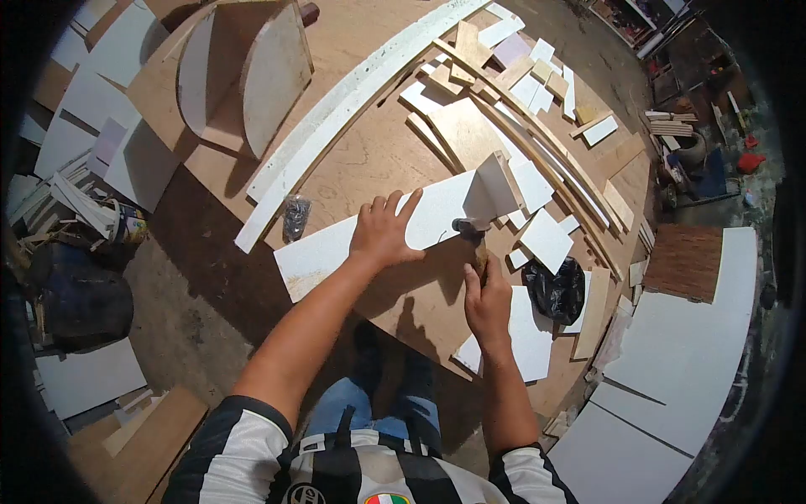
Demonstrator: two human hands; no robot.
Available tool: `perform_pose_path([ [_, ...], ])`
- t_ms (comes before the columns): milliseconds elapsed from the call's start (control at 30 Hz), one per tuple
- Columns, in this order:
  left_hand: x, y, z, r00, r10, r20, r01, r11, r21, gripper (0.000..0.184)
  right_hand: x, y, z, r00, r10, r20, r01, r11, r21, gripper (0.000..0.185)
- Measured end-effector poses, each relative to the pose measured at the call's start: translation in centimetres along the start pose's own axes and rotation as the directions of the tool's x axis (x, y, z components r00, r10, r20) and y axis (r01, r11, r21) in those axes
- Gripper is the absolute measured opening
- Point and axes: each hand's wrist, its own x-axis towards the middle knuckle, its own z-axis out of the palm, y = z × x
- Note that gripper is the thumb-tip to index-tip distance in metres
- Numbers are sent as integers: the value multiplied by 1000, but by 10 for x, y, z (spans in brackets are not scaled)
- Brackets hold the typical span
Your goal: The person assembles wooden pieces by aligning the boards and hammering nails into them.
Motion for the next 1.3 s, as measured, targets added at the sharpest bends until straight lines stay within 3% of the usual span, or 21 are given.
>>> perform_pose_path([
  [100, -2, 2, 1, 1000, -1, -10, 1, 1000, -12, 127, -5, 0, 0, 999, 44, -23, -43, 999, 32, 33],
  [400, 1, 0, 0, 1000, -3, -5, 3, 1000, -24, 125, -7, -29, -17, 999, -36, 32, 41, 986, -160, 48],
  [467, -2, 1, 1, 1000, -8, 3, 8, 1000, -28, 125, -15, -41, -27, 942, -267, -203, 264, 963, -43, 55],
  [567, 0, 1, -3, 1000, -14, 20, 14, 1000, -24, 127, -23, -24, -14, 939, -240, -247, 269, 959, 87, 62],
  [633, 0, 3, -7, 998, -17, 53, 16, 1000, 25, 119, -9, -9, 1, 992, 20, 124, 22, 944, -328, 61],
  [833, 1, 4, -10, 995, -35, 97, 33, 999, 23, 120, -8, -52, -31, 1000, -18, -16, 16, 990, -141, 57],
  [900, 0, 5, -8, 994, -33, 105, 31, 999, 19, 120, -7, -61, -32, 938, -226, -265, 233, 972, -5, 57],
  [967, 1, 2, -7, 994, -35, 103, 33, 999, 20, 121, -7, -52, -20, 932, -218, -290, 238, 971, 36, 57],
  [1000, 0, 2, -6, 995, -31, 100, 29, 999, 16, 121, -4, -37, -9, 998, -63, -30, 58, 987, -150, 56],
  [1033, 1, 2, -6, 995, -28, 91, 27, 1000, 14, 121, 1, -32, -4, 971, 143, 191, -64, 928, -368, 56],
  [1100, 4, 2, -6, 997, -25, 73, 24, 1000, 18, 121, 4, -35, -9, 975, 122, 185, -45, 927, -371, 55],
  [1200, 2, 4, -10, 996, -29, 87, 28, 999, 18, 121, 1, -53, -30, 999, -26, -31, 22, 992, -124, 56],
  [1233, 1, 4, -12, 994, -34, 106, 31, 999, 22, 121, 3, -55, -33, 969, -170, -179, 152, 982, -110, 56],
  [1300, 0, 4, -6, 997, -24, 71, 23, 1000, 16, 122, 2, -71, -40, 936, -130, -327, 162, 984, 75, 55],
])
